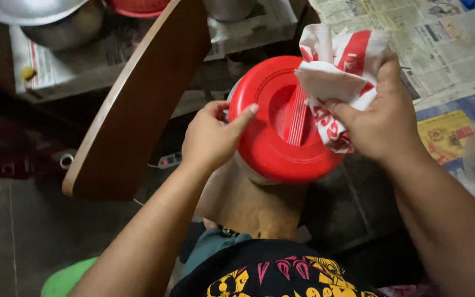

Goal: The person places packaged snacks, including cookies and noodles, into a clear plastic container. They then wipe the container's red lid with a white cloth and secure it.

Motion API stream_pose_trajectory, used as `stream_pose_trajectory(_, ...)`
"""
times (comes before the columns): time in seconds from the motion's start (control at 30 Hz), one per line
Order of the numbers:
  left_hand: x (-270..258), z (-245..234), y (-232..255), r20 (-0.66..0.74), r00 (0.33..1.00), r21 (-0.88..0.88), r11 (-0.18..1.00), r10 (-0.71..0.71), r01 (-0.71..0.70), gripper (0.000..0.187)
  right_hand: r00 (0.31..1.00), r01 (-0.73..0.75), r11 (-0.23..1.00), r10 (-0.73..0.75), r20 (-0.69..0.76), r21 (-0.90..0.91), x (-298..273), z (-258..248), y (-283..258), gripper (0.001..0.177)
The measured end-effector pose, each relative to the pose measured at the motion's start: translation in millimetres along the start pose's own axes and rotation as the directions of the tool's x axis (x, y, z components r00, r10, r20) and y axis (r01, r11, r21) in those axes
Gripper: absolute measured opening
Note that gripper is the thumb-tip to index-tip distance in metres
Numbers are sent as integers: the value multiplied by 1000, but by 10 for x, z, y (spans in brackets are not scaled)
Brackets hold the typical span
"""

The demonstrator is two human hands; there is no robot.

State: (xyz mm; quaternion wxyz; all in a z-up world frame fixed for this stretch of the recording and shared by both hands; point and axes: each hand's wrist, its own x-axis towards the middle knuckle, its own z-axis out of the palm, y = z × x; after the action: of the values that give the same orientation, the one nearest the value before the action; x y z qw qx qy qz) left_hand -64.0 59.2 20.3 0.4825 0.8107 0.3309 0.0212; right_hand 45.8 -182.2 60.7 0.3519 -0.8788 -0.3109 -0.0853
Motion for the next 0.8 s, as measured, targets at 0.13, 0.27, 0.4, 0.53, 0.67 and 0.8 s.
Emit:
stream_pose_trajectory(0.13, 90, -12, 13, 57, 997, 1, 998, 60, -60, 59, 988, -136, 990, 138, -66, 25, -28, -14, 8, 58)
stream_pose_trajectory(0.27, 168, -33, -175, 97, 987, -202, 974, 128, -107, 50, 960, -257, 966, 259, -110, 26, -97, 30, 122, 49)
stream_pose_trajectory(0.4, 199, -64, -287, 120, 980, -261, 957, 160, -125, 49, 922, -350, 936, 350, -167, 29, -130, 42, 281, 47)
stream_pose_trajectory(0.53, 190, -29, -347, 63, 973, -280, 939, 224, -199, 51, 756, -431, 642, 641, -136, 634, -133, 145, 430, 43)
stream_pose_trajectory(0.67, 209, -9, -403, -25, 966, -126, 957, 259, -260, 51, 702, -550, 503, 711, 43, 666, -295, 195, 525, 40)
stream_pose_trajectory(0.8, 180, -1, -353, -19, 965, -128, 957, 260, -261, 55, 715, -584, 325, 641, 281, 744, -303, 186, 533, 45)
